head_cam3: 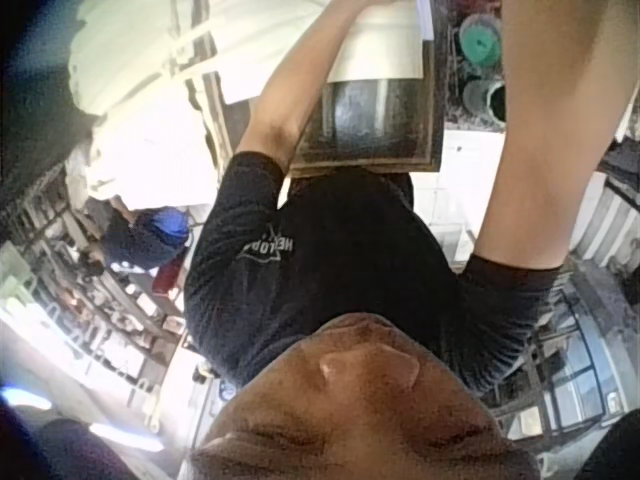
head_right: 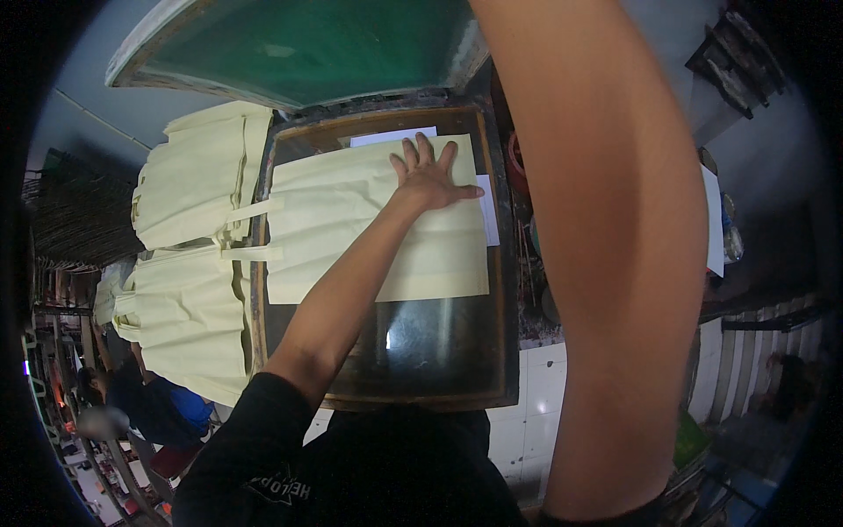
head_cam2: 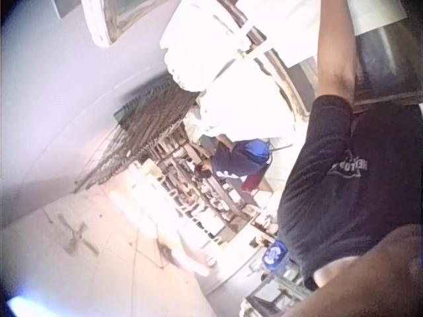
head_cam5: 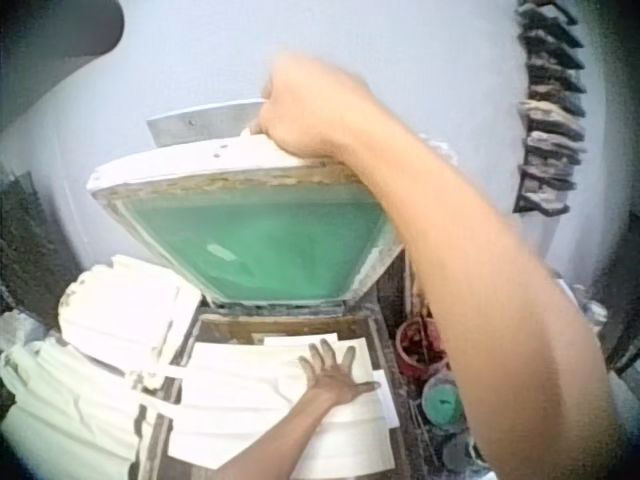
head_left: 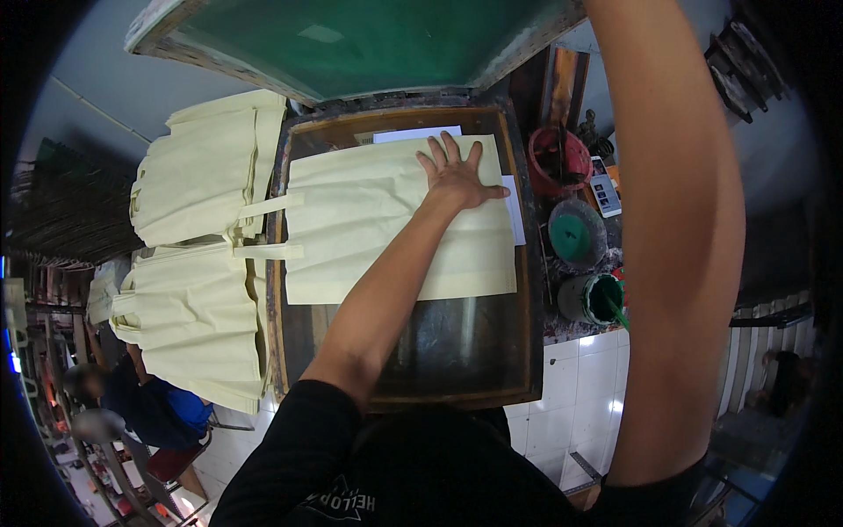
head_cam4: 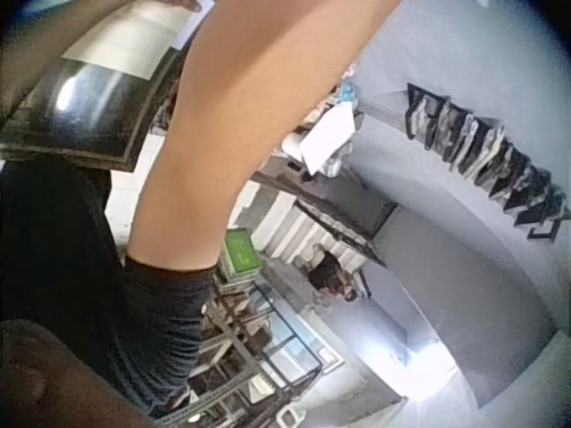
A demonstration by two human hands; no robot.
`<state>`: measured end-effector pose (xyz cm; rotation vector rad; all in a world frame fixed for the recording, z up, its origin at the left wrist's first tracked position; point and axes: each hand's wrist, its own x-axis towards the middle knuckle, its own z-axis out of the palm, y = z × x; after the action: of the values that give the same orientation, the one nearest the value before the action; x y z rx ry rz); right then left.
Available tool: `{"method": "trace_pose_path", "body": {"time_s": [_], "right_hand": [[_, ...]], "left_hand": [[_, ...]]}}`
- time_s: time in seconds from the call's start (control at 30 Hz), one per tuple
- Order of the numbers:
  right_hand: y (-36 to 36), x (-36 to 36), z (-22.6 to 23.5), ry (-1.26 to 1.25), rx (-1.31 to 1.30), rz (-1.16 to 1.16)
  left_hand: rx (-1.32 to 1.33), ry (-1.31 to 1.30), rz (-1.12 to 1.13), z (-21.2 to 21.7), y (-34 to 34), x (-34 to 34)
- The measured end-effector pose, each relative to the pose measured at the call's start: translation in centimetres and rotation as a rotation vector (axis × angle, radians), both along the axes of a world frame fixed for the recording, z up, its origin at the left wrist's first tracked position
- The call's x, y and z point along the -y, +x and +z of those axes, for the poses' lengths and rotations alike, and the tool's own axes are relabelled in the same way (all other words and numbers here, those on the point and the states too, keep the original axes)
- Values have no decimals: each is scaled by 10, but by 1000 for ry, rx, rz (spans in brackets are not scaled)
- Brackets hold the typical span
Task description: The person performs screen printing on yellow bags by placing them on the printing bed, lowering the screen, and using a squeegee to apply green ink. The person repeats this process for several bags, stacking the finished ones to the side and adding more ink to the screen with a brush.
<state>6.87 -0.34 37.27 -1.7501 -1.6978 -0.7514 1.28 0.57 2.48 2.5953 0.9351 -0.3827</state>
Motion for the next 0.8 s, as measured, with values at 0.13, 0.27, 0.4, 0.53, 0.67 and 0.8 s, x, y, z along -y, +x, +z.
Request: {"method": "trace_pose_path", "body": {"time_s": [0.13,0.27,0.4,0.53,0.67,0.8], "right_hand": [[-41,31,-3,-95,-181,-9],[-61,77,-34,-164,-285,-98],[-96,111,-114,-39,-121,-67],[-131,159,-187,-67,-246,44],[-143,182,-242,-253,-385,58],[-158,188,-272,-375,-361,95]], "left_hand": [[548,68,73,11,-32,-19],[1271,-688,1,98,-117,1],[1520,-894,191,108,-237,33],[1261,-1128,455,44,-308,91],[1061,-1165,615,-23,-328,119],[1029,-1193,626,-42,-332,121]]}}
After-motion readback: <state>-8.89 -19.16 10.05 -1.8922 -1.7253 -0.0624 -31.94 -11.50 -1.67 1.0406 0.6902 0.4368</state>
